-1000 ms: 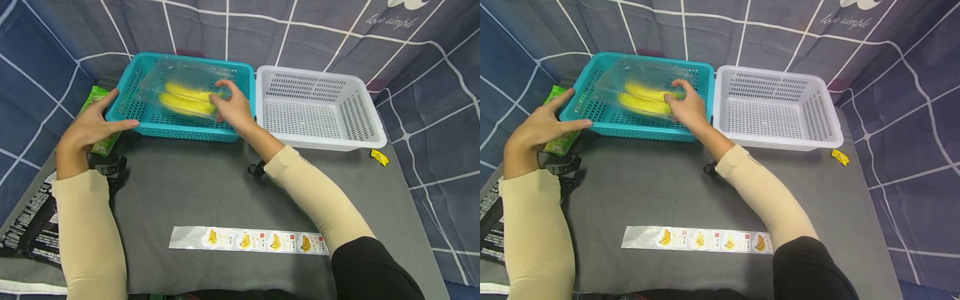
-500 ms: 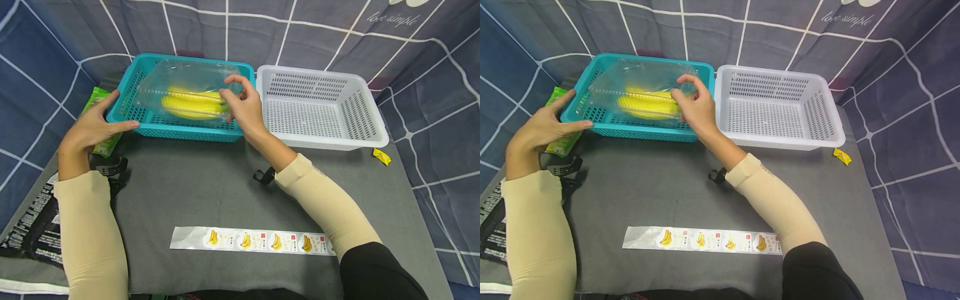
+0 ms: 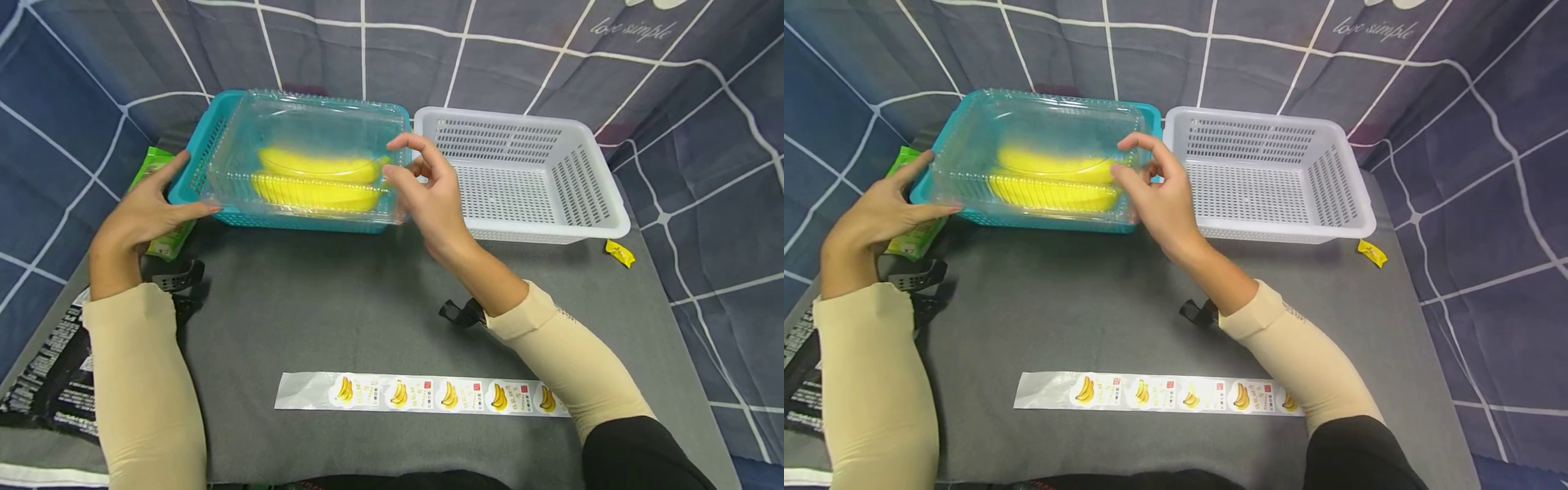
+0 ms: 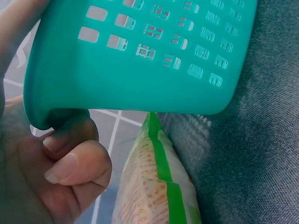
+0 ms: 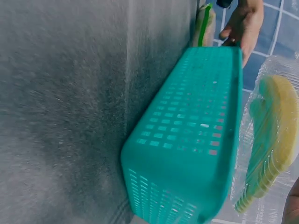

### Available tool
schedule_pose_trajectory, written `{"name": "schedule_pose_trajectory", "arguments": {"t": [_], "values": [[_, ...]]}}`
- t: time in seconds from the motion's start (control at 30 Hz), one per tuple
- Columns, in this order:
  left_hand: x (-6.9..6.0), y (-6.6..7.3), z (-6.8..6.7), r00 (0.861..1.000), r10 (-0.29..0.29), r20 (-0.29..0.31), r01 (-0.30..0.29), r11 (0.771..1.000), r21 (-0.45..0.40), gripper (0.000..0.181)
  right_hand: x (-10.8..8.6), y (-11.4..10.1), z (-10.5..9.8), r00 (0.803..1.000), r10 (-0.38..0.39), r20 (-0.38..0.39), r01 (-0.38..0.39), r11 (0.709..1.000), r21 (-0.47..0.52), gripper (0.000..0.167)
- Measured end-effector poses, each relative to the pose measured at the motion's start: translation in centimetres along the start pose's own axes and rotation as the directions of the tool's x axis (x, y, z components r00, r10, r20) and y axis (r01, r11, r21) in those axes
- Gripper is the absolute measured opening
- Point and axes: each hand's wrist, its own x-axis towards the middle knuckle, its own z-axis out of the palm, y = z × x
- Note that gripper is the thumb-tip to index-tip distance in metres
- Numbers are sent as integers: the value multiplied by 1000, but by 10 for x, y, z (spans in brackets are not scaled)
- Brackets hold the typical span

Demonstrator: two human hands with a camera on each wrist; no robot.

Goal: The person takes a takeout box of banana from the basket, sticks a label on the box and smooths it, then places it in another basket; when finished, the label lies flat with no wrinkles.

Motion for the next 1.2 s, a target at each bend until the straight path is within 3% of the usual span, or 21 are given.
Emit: {"name": "schedule_pose_trajectory", "arguments": {"t": [0.23, 0.47, 0.73, 0.9, 1.2], "values": [[0, -1, -1, 1000, -3, 13, 3, 1000, 11, 98, -31, -11, -23, 998, -62, 2, 62, 998, 13, 28], [-1, -1, -1, 1000, 0, 7, 0, 1000, -16, 97, -66, -16, -48, 997, -76, 3, 76, 997, -26, 30], [0, 1, 0, 1000, -6, 15, 6, 1000, -10, 98, -108, -14, -72, 998, -63, -6, 63, 998, -33, 36], [6, 6, 2, 1000, 12, 24, -12, 1000, -8, 99, -137, -5, -87, 998, -60, -16, 61, 998, 33, 43], [-3, 0, -1, 1000, -13, 7, 13, 1000, 12, 98, -154, 14, -108, 999, -37, 4, 37, 998, 57, 45]]}}
